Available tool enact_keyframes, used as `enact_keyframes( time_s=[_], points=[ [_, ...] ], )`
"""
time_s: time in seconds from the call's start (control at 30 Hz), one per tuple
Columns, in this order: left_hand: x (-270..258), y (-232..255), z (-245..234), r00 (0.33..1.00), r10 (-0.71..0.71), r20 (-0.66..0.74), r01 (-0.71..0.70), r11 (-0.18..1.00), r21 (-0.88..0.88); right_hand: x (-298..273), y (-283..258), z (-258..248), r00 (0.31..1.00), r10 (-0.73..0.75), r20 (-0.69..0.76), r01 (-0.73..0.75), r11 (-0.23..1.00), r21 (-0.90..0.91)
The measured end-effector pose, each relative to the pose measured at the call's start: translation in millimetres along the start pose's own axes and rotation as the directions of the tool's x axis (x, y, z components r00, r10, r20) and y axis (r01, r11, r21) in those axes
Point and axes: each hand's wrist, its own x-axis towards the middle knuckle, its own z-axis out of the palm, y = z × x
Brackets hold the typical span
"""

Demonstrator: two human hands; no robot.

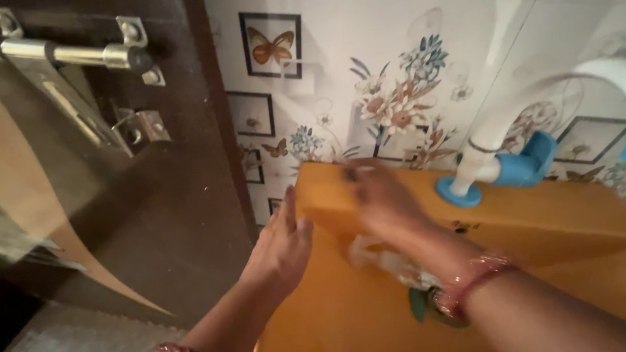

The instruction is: The person scrubs a yellow sink with a green scouring pad, then wipes the sink and surrounding tiled wall with a brown cloth. They also wipe the round mirror above the sink. The person repeatedly scrubs and wipes the same areas throughout the clip.

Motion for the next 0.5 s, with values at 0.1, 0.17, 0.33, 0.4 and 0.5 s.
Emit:
enact_keyframes(
  time_s=[0.1, 0.17, 0.33, 0.4, 0.5],
  points=[
    [-8, -8, -2, 0.977, -0.212, -0.009, 0.200, 0.934, -0.296, -1, -63, 34, 0.982, -0.182, -0.058, 0.184, 0.983, 0.024],
    [-20, -12, -8, 0.955, -0.271, -0.119, 0.153, 0.795, -0.587, -18, -105, 46, 0.992, -0.091, 0.084, 0.026, 0.814, 0.580],
    [-54, -24, -18, 0.985, -0.165, 0.047, 0.106, 0.370, -0.923, -100, -163, 21, 0.976, -0.157, 0.150, 0.013, 0.733, 0.680],
    [-69, -30, -20, 0.992, -0.035, 0.123, 0.128, 0.275, -0.953, -128, -177, -6, 0.919, -0.186, 0.348, -0.147, 0.658, 0.738],
    [-84, -34, -21, 0.984, -0.012, 0.179, 0.166, 0.440, -0.883, -158, -186, -47, 0.891, -0.343, 0.296, 0.231, 0.906, 0.355]
  ],
)
